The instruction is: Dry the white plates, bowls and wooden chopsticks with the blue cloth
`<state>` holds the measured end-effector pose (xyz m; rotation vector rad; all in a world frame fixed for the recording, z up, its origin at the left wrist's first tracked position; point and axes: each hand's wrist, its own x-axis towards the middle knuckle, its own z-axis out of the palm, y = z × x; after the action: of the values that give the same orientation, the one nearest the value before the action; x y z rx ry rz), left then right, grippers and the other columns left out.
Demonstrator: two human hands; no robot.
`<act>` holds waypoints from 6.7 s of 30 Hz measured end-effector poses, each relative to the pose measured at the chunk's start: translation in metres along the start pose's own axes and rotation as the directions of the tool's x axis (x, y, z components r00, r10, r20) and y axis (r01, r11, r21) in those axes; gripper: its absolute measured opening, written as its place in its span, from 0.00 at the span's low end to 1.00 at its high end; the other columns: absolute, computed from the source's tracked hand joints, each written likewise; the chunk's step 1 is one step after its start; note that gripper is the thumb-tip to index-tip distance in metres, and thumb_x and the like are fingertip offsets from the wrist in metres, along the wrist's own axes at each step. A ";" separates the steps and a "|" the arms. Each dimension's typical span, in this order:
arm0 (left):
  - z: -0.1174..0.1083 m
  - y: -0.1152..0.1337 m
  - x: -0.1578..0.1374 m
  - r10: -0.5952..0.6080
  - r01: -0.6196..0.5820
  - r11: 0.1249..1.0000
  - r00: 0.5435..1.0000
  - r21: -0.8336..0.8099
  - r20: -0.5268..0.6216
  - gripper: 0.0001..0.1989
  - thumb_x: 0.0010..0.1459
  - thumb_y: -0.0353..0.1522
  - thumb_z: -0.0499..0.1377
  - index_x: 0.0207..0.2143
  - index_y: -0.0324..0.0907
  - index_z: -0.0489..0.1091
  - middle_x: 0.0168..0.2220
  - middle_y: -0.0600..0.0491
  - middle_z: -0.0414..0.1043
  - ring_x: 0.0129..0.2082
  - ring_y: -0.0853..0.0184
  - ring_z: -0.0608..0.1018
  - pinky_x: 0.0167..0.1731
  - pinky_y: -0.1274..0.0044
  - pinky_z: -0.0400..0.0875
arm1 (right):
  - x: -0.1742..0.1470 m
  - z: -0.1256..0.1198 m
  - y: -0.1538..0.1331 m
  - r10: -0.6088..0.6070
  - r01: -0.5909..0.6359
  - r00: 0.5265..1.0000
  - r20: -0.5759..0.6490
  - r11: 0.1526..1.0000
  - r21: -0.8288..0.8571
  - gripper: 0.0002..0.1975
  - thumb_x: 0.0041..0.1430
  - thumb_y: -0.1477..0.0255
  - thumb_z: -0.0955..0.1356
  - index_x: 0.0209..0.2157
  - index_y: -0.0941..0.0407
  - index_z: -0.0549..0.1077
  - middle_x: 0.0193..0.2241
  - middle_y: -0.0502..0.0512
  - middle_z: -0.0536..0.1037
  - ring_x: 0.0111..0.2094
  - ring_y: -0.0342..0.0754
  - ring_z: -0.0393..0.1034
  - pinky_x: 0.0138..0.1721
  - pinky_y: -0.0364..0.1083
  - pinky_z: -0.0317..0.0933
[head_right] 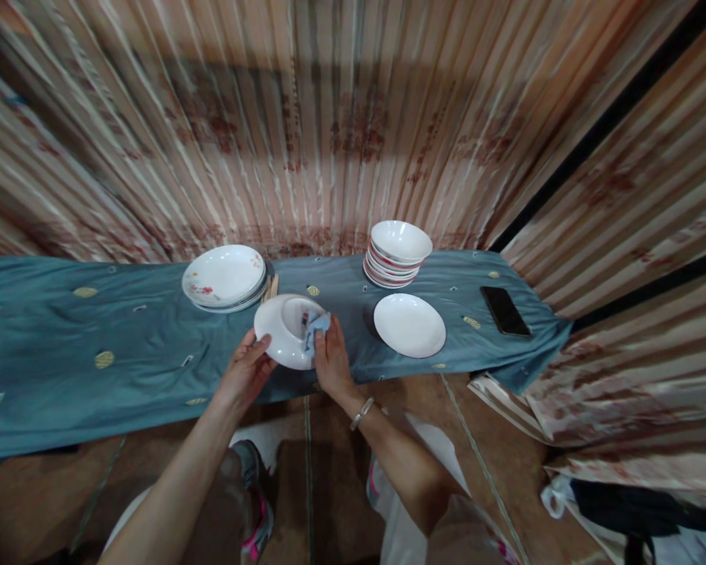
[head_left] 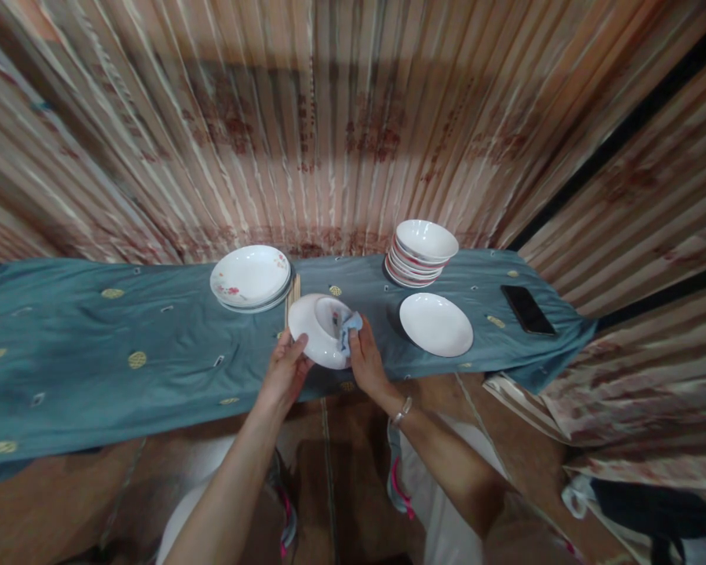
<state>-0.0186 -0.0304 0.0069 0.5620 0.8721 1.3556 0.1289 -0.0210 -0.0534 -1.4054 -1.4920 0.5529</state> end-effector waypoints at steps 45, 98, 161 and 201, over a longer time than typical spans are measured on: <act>0.029 -0.010 -0.027 -0.006 -0.116 0.932 0.942 0.343 0.337 0.15 0.50 0.34 0.63 0.42 0.41 0.72 0.36 0.51 0.78 0.38 0.63 0.77 0.38 0.75 0.70 | 0.063 -0.049 -0.046 -0.244 0.244 0.969 0.035 0.970 0.027 0.21 0.66 0.65 0.54 0.56 0.55 0.65 0.55 0.59 0.70 0.59 0.49 0.61 0.61 0.54 0.54; 0.014 0.005 0.013 -0.059 0.005 0.964 0.979 -0.264 -0.197 0.07 0.55 0.20 0.56 0.33 0.39 0.69 0.30 0.52 0.78 0.29 0.72 0.79 0.37 0.79 0.75 | 0.002 -0.019 -0.025 -0.370 0.500 0.859 0.355 0.757 -0.420 0.37 0.54 0.80 0.63 0.64 0.67 0.48 0.63 0.72 0.53 0.66 0.59 0.43 0.63 0.59 0.51; 0.114 -0.128 0.021 0.170 -0.334 0.750 0.931 0.571 0.322 0.27 0.41 0.27 0.66 0.47 0.46 0.72 0.41 0.50 0.69 0.36 0.64 0.72 0.42 0.69 0.68 | 0.052 -0.239 0.073 0.301 -0.427 0.902 -0.309 0.518 -0.742 0.18 0.60 0.63 0.63 0.35 0.62 0.78 0.32 0.66 0.80 0.35 0.54 0.76 0.32 0.43 0.59; 0.067 -0.111 0.036 0.245 -0.266 0.772 0.963 0.578 0.116 0.32 0.44 0.29 0.65 0.54 0.44 0.65 0.57 0.43 0.63 0.55 0.54 0.68 0.53 0.64 0.62 | 0.039 -0.118 -0.007 -0.016 0.021 0.999 0.028 0.987 -0.160 0.20 0.63 0.58 0.60 0.30 0.58 0.73 0.25 0.55 0.78 0.27 0.47 0.72 0.29 0.42 0.60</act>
<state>0.1006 -0.0045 -0.0488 1.2246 1.2333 1.2981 0.2325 -0.0193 0.0152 -1.5107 -1.5982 0.4498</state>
